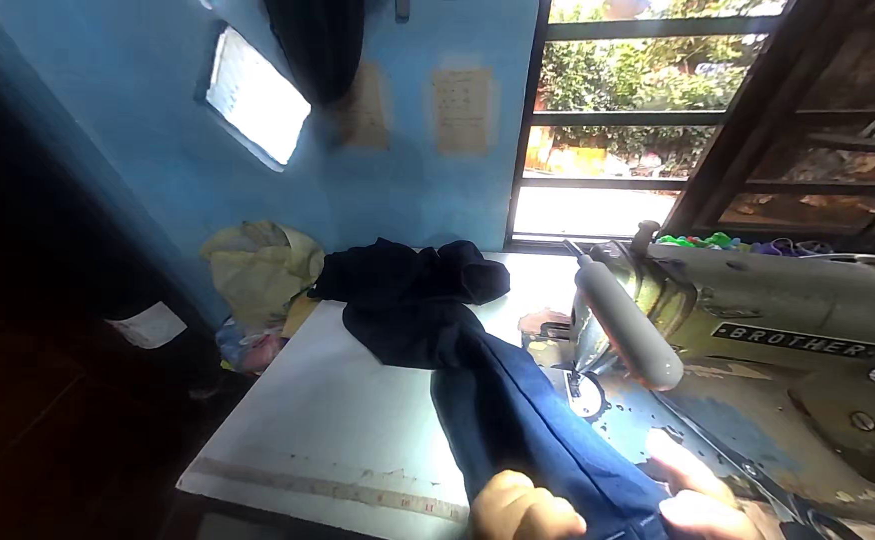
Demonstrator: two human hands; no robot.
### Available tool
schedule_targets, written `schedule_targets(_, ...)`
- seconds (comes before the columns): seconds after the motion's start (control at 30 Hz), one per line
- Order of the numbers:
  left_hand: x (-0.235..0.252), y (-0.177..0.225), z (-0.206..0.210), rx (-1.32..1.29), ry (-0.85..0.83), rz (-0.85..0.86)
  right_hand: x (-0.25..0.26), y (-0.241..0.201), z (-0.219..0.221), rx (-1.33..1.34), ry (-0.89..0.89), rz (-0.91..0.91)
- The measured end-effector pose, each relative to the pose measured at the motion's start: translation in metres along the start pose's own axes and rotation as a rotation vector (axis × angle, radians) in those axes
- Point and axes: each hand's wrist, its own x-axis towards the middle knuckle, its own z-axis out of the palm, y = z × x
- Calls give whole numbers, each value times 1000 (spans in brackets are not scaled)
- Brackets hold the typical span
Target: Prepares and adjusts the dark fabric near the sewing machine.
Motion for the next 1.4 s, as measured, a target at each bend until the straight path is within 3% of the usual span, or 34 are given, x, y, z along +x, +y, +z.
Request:
schedule_targets(0.07,7,0,-15,183,-120,-31,0,-3,-1,117,-51,-15)
schedule_targets(0.13,12,-3,-33,236,-120,-137,0,-9,1,228,-99,37)
schedule_targets(0.2,18,-3,-54,22,-65,-186,-1,-21,4,300,-161,198)
schedule_targets(0.3,29,15,-72,-579,-158,-292,1,-41,11,511,-139,559)
schedule_targets(0.4,34,11,-69,-722,-286,-513,7,-43,17,546,-32,731)
schedule_targets(0.53,25,-5,-46,-788,-218,-789,10,-34,18,265,55,805)
schedule_targets(0.7,25,2,-32,-492,-144,-709,13,-32,16,206,105,893)
schedule_targets(0.83,31,11,-26,-456,-125,-742,10,-27,7,338,-28,738)
schedule_targets(1.03,27,16,-26,-508,-176,-694,18,-31,-2,381,-145,796)
schedule_targets(1.2,27,13,-32,-682,-136,-729,15,-23,-3,394,-177,668)
schedule_targets(1.4,22,-6,-45,-679,-245,-540,8,-11,-4,554,-205,600)
